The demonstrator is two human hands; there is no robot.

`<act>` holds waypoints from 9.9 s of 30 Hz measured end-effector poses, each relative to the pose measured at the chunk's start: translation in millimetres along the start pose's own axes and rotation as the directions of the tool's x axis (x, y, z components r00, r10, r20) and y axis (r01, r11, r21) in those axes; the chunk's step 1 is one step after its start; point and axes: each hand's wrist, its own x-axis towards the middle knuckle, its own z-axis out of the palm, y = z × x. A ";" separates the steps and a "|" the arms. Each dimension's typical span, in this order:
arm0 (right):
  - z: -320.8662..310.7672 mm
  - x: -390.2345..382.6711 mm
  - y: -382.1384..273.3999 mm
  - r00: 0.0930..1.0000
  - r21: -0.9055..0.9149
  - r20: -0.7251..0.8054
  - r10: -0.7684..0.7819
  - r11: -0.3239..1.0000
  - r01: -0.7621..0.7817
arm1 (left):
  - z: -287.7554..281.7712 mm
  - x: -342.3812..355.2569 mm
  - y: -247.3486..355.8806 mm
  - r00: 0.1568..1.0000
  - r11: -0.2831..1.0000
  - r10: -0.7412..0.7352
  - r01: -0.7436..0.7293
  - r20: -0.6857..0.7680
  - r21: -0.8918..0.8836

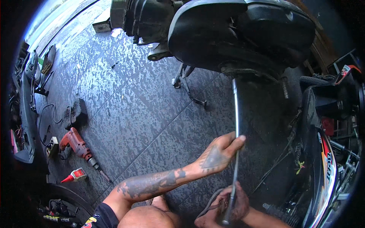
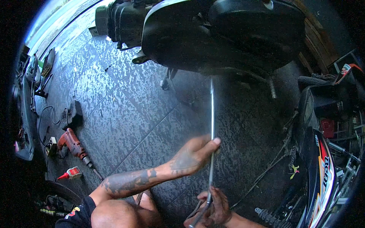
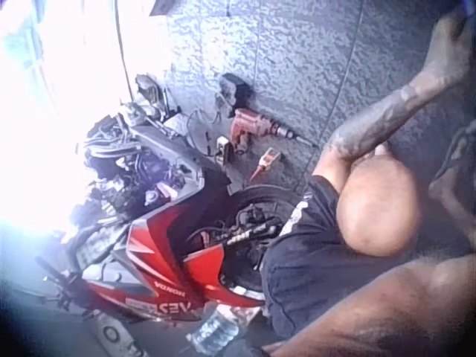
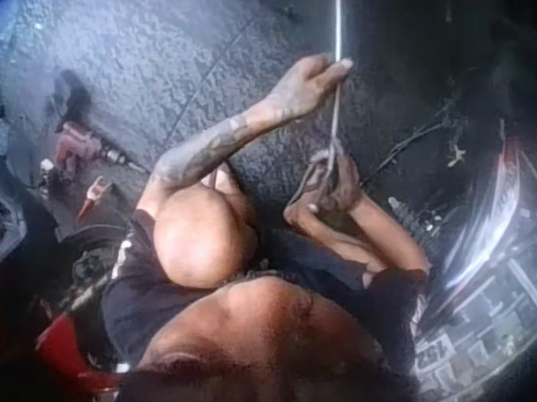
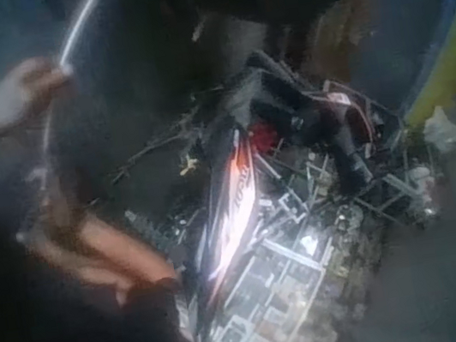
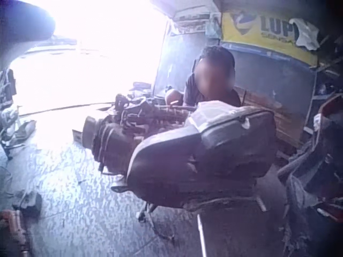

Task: The person loosens bolts on a motorcycle engine casing using a T-handle wrench and adjusts engine components by hand while working with another person on a shop floor.

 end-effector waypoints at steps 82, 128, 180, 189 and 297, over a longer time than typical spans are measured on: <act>-42.8 92.6 -154.1 0.574 -0.227 -0.800 -0.178 0.974 -0.015 | -19.5 31.9 74.9 0.912 0.908 0.363 -0.302 0.189 -0.291; -39.8 95.7 -170.5 0.634 -0.185 -0.773 -0.025 0.965 -0.188 | -13.5 37.6 62.0 0.893 0.883 0.396 -0.306 0.215 -0.355; -56.3 390.1 -123.5 0.253 -0.451 -0.866 -0.431 0.892 -0.025 | -52.8 -64.1 -211.5 0.915 0.938 -0.332 0.346 -0.231 0.024; -32.8 356.7 -129.7 0.451 -0.699 -0.625 -0.637 0.714 0.040 | -44.3 -53.6 -199.5 0.931 0.846 -0.355 0.357 -0.081 0.396; -32.4 348.1 -141.0 0.381 -0.468 -0.753 -0.536 0.844 0.262 | -78.3 89.8 143.4 0.774 0.046 0.622 0.121 -0.123 0.992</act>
